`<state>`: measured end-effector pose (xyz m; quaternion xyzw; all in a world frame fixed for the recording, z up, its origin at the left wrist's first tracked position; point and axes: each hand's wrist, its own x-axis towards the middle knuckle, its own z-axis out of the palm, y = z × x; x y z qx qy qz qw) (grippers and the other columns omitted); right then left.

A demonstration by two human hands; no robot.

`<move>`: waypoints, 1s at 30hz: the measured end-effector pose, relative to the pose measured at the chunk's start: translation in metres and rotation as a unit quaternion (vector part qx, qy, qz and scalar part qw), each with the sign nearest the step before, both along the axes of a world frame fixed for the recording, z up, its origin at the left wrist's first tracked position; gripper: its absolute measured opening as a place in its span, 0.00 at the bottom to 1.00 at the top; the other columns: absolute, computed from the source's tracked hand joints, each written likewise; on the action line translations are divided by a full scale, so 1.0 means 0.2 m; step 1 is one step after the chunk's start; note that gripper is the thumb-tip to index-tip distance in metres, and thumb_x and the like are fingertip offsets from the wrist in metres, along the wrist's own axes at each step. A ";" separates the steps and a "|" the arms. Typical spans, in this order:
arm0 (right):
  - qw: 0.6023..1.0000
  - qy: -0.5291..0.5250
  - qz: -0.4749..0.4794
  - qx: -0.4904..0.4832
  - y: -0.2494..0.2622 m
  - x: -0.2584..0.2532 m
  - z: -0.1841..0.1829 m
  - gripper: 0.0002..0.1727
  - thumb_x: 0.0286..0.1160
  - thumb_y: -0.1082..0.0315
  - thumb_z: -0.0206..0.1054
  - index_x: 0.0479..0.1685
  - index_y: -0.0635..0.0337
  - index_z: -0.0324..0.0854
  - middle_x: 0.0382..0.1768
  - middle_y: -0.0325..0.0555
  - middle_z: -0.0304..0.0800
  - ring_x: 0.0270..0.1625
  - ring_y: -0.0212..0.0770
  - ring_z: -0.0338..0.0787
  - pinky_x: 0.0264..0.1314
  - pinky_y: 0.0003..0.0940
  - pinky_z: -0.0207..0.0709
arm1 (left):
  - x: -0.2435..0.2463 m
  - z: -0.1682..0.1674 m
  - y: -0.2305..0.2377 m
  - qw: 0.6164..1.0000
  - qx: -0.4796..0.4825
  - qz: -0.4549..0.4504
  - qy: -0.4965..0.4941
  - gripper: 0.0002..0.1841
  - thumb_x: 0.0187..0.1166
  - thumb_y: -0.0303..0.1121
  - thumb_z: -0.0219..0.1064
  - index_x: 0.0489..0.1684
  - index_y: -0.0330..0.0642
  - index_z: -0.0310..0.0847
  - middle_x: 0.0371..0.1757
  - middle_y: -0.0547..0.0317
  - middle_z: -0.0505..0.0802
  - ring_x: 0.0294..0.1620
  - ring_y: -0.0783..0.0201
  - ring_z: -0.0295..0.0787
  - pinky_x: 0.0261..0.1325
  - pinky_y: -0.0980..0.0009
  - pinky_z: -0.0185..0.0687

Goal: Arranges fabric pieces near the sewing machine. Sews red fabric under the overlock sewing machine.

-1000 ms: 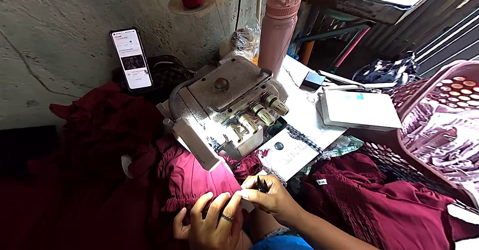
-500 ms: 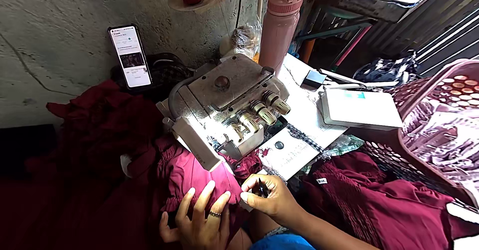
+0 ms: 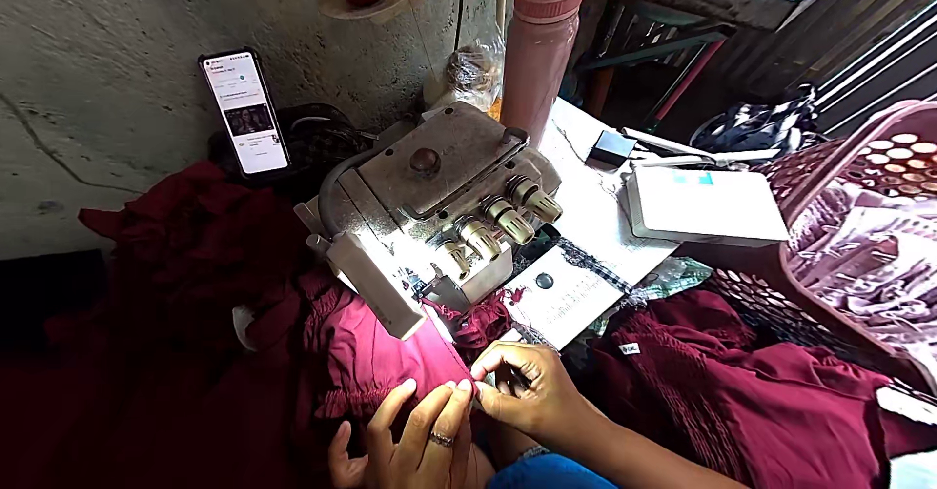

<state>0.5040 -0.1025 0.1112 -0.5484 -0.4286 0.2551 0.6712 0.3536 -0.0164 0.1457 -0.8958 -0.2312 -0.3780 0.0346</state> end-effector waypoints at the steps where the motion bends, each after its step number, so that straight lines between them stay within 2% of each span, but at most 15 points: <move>1: 1.000 0.008 0.004 0.001 0.00 0.00 0.00 0.04 0.63 0.68 0.73 0.33 0.58 0.89 0.31 0.32 0.89 0.25 0.11 0.71 0.25 0.06 0.61 | 0.01 -0.01 -0.01 1.000 -0.001 0.004 -0.004 0.10 0.85 0.45 0.61 0.42 0.65 0.91 0.46 0.80 0.93 0.71 0.75 0.74 0.80 0.55 0.37; 10: 0.982 0.167 0.082 -0.027 0.00 0.02 0.02 0.07 0.75 0.65 0.68 0.36 0.56 0.90 0.31 0.24 0.88 0.28 0.11 0.77 0.29 0.10 0.69 | 0.00 -0.06 -0.03 0.996 -0.085 -0.017 -0.016 0.16 0.87 0.46 0.53 0.46 0.65 0.91 0.53 0.83 0.93 0.79 0.74 0.68 0.84 0.54 0.30; 15: 0.981 0.175 0.077 -0.020 0.01 0.01 0.03 0.04 0.72 0.68 0.72 0.33 0.56 0.91 0.29 0.25 0.89 0.27 0.12 0.78 0.29 0.10 0.71 | -0.02 -0.03 -0.04 0.982 -0.184 -0.025 -0.038 0.23 0.90 0.49 0.44 0.48 0.62 0.93 0.54 0.80 0.96 0.83 0.72 0.68 0.86 0.47 0.25; 17: 0.986 0.147 0.082 -0.018 0.01 0.02 0.03 0.06 0.74 0.67 0.72 0.33 0.58 0.91 0.31 0.27 0.90 0.29 0.12 0.79 0.31 0.09 0.72 | -0.04 -0.01 -0.06 0.981 -0.185 -0.017 -0.057 0.22 0.90 0.55 0.45 0.56 0.61 0.87 0.63 0.79 0.92 0.86 0.73 0.65 0.89 0.44 0.22; 18: 0.988 0.132 0.082 -0.017 0.01 0.02 0.03 0.06 0.74 0.66 0.72 0.33 0.58 0.90 0.32 0.28 0.90 0.29 0.12 0.79 0.32 0.09 0.72 | -0.06 -0.01 -0.08 0.981 -0.183 -0.021 -0.069 0.20 0.89 0.57 0.47 0.58 0.64 0.82 0.67 0.80 0.88 0.87 0.76 0.62 0.91 0.49 0.25; 20: 0.992 0.104 0.074 -0.017 0.01 0.03 0.02 0.06 0.74 0.66 0.72 0.32 0.58 0.89 0.31 0.28 0.87 0.29 0.11 0.77 0.31 0.08 0.69 | -0.09 -0.04 -0.15 0.963 -0.233 -0.073 -0.117 0.10 0.85 0.55 0.59 0.48 0.68 0.81 0.57 0.85 0.83 0.71 0.85 0.70 0.82 0.74 0.54; 22: 0.995 0.071 0.062 -0.026 0.02 0.03 0.02 0.06 0.73 0.66 0.70 0.31 0.57 0.86 0.29 0.27 0.83 0.28 0.11 0.72 0.29 0.07 0.63 | -0.07 -0.09 -0.25 0.864 -0.458 -0.172 -0.119 0.17 0.85 0.54 0.61 0.40 0.52 0.84 0.40 0.79 0.87 0.49 0.87 0.80 0.59 0.84 0.71; 23: 0.997 0.048 0.057 -0.034 0.02 0.03 0.02 0.06 0.73 0.65 0.69 0.31 0.57 0.85 0.28 0.27 0.82 0.28 0.11 0.71 0.29 0.07 0.62 | -0.05 -0.12 -0.28 0.756 -0.609 -0.210 -0.119 0.24 0.84 0.58 0.59 0.46 0.44 0.82 0.39 0.74 0.89 0.43 0.85 0.83 0.50 0.84 0.77; 24: 0.997 0.023 0.052 -0.042 0.02 0.03 0.02 0.07 0.72 0.65 0.68 0.30 0.57 0.84 0.28 0.28 0.81 0.28 0.12 0.71 0.29 0.08 0.62 | -0.03 -0.16 -0.27 0.621 -0.735 -0.227 -0.149 0.27 0.78 0.64 0.60 0.51 0.49 0.80 0.40 0.74 0.91 0.40 0.81 0.87 0.47 0.80 0.83; 25: 0.998 0.001 0.043 -0.049 0.03 0.03 0.02 0.07 0.71 0.64 0.68 0.29 0.57 0.84 0.27 0.29 0.81 0.27 0.12 0.71 0.27 0.08 0.61 | -0.01 -0.16 -0.24 0.512 -0.807 -0.218 -0.197 0.28 0.72 0.69 0.62 0.50 0.55 0.87 0.40 0.71 0.94 0.38 0.76 0.90 0.46 0.76 0.86; 26: 0.998 -0.014 0.032 -0.053 0.04 0.03 0.02 0.07 0.70 0.64 0.68 0.28 0.57 0.84 0.26 0.30 0.80 0.26 0.13 0.71 0.27 0.09 0.61 | 0.01 -0.13 -0.21 0.464 -0.829 -0.198 -0.239 0.29 0.71 0.69 0.62 0.51 0.58 0.90 0.40 0.71 0.96 0.38 0.74 0.92 0.47 0.75 0.87; 27: 0.998 -0.022 0.023 -0.054 0.03 0.02 0.02 0.07 0.69 0.64 0.68 0.28 0.57 0.84 0.25 0.30 0.80 0.25 0.13 0.70 0.26 0.09 0.60 | 0.03 -0.09 -0.20 0.482 -0.813 -0.138 -0.297 0.23 0.78 0.63 0.62 0.45 0.56 0.92 0.35 0.70 0.96 0.33 0.74 0.91 0.42 0.76 0.87; 28: 0.998 -0.025 0.015 -0.052 0.03 0.02 0.02 0.07 0.68 0.65 0.68 0.27 0.57 0.83 0.24 0.30 0.79 0.25 0.13 0.70 0.26 0.09 0.59 | 0.08 -0.04 -0.21 0.555 -0.752 -0.051 -0.350 0.14 0.86 0.45 0.60 0.36 0.54 0.90 0.27 0.73 0.93 0.26 0.80 0.88 0.33 0.82 0.84; 29: 0.999 -0.029 0.010 -0.045 0.02 0.02 0.01 0.07 0.67 0.65 0.68 0.26 0.57 0.83 0.23 0.30 0.79 0.25 0.13 0.69 0.26 0.09 0.58 | 0.13 -0.02 -0.21 0.652 -0.658 0.013 -0.376 0.09 0.82 0.29 0.62 0.34 0.49 0.87 0.25 0.77 0.91 0.26 0.87 0.85 0.34 0.88 0.80; 30: 0.999 -0.031 0.009 -0.037 0.02 0.02 0.01 0.07 0.67 0.66 0.68 0.26 0.57 0.83 0.23 0.30 0.79 0.25 0.13 0.69 0.26 0.09 0.58 | 0.13 -0.03 -0.20 0.757 -0.546 0.022 -0.357 0.05 0.74 0.21 0.68 0.43 0.37 0.84 0.36 0.75 0.94 0.41 0.91 0.88 0.51 0.90 0.83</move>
